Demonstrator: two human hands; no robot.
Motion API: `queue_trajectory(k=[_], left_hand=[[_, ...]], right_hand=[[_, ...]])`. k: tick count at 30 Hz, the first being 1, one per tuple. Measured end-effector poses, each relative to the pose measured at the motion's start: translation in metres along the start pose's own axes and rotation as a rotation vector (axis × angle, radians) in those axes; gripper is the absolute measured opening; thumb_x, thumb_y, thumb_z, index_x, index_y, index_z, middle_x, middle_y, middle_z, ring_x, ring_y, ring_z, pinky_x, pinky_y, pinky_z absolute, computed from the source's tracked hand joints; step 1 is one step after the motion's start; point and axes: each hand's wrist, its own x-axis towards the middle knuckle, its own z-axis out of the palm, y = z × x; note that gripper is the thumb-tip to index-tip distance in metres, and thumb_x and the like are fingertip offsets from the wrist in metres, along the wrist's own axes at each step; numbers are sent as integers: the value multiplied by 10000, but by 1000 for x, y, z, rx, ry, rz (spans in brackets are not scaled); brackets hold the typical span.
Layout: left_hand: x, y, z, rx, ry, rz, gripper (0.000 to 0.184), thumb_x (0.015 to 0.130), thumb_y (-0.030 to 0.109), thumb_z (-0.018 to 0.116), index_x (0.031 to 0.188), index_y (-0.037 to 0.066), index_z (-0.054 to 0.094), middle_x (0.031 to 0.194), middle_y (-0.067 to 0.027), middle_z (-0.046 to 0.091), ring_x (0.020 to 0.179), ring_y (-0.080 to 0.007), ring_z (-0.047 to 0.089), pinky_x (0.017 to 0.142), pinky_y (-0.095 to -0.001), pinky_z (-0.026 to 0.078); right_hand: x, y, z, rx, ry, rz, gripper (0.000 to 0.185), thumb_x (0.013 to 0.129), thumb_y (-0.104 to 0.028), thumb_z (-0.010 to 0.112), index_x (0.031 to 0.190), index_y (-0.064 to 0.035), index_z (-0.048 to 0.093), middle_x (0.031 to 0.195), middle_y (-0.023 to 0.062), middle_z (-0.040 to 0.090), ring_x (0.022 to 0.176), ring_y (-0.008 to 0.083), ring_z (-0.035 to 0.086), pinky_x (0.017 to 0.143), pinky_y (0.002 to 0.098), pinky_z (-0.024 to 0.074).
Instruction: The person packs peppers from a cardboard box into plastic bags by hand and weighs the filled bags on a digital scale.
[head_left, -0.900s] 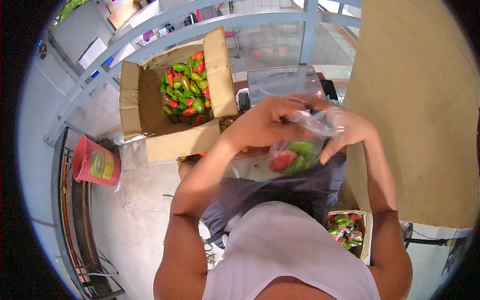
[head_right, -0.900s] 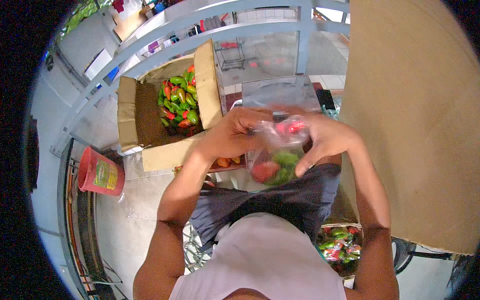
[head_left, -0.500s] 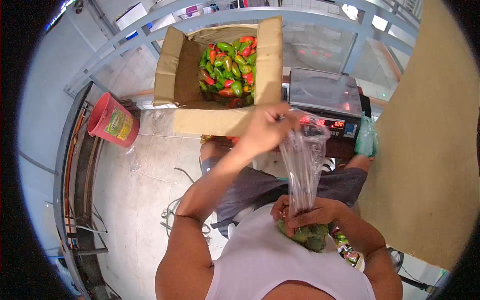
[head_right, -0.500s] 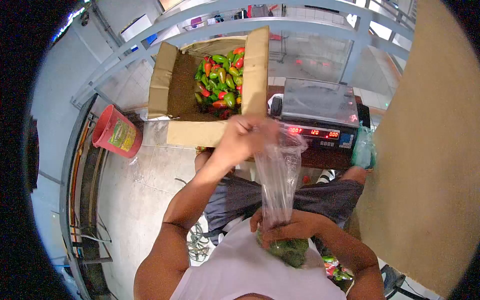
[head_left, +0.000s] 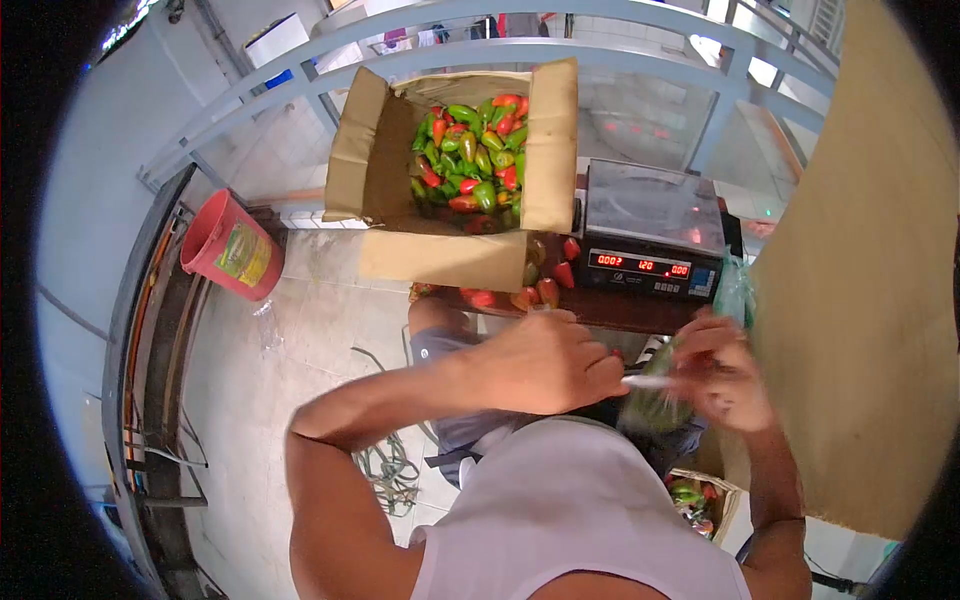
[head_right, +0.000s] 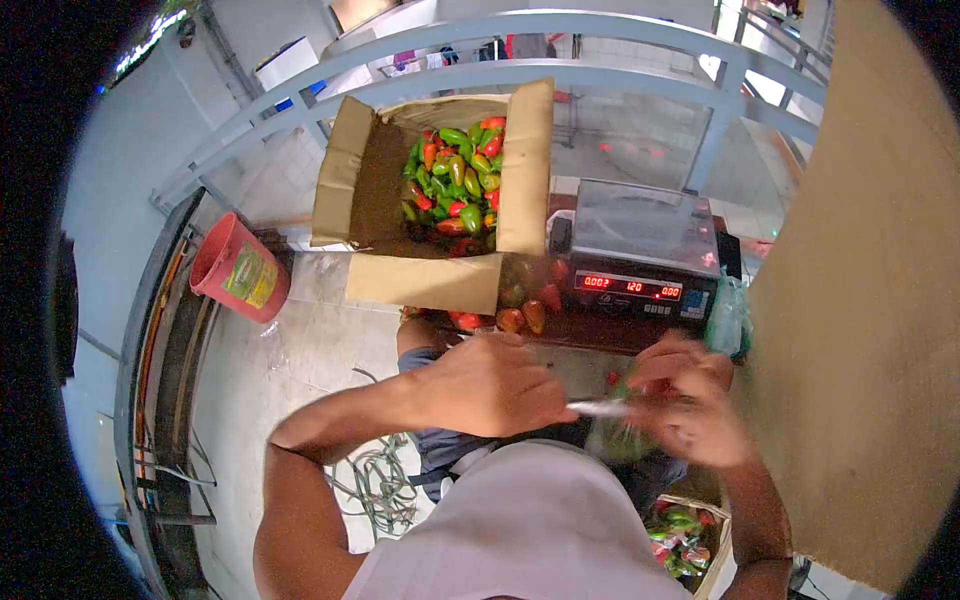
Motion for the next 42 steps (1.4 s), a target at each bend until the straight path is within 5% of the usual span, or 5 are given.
queue_trajectory(k=[8, 16, 27, 35, 42], left_hand=[[60, 71, 107, -1264, 380, -147, 187, 928, 163, 594, 1069, 48, 638, 959, -213, 653, 873, -389, 635, 742, -449, 491], [21, 5, 30, -6, 62, -384, 190, 863, 197, 692, 839, 47, 578, 749, -63, 550, 753, -289, 615, 692, -427, 473], [-6, -6, 55, -358, 258, -489, 188, 859, 61, 601, 1042, 18, 595, 864, -141, 633, 770, -345, 633, 708, -355, 530], [-19, -21, 94, -681, 285, -644, 260, 800, 73, 671, 1052, 32, 622, 915, -111, 644, 866, -224, 649, 762, -325, 524], [36, 45, 63, -903, 340, -652, 129, 888, -4, 567, 979, 33, 651, 793, -87, 612, 709, -200, 632, 628, -347, 521]], right_hand=[[38, -17, 9, 745, 1000, 1, 155, 760, -170, 815, 796, -91, 687, 1113, 56, 566, 1084, 269, 553, 1061, 641, 384], [-16, 57, 51, 439, 675, 416, 120, 802, -78, 738, 762, -58, 626, 952, 64, 526, 885, 155, 509, 807, 333, 477], [-1, 56, 72, 137, 378, 324, 193, 771, -178, 773, 814, -81, 612, 968, 47, 488, 823, 137, 481, 801, 291, 415], [5, 44, 66, 1419, 373, 277, 198, 836, -188, 753, 807, -35, 630, 1006, 57, 545, 904, 152, 538, 802, 282, 444], [28, 45, 86, 542, 1089, 275, 204, 883, -212, 719, 931, -70, 579, 1065, 85, 540, 988, 141, 551, 856, 327, 497]])
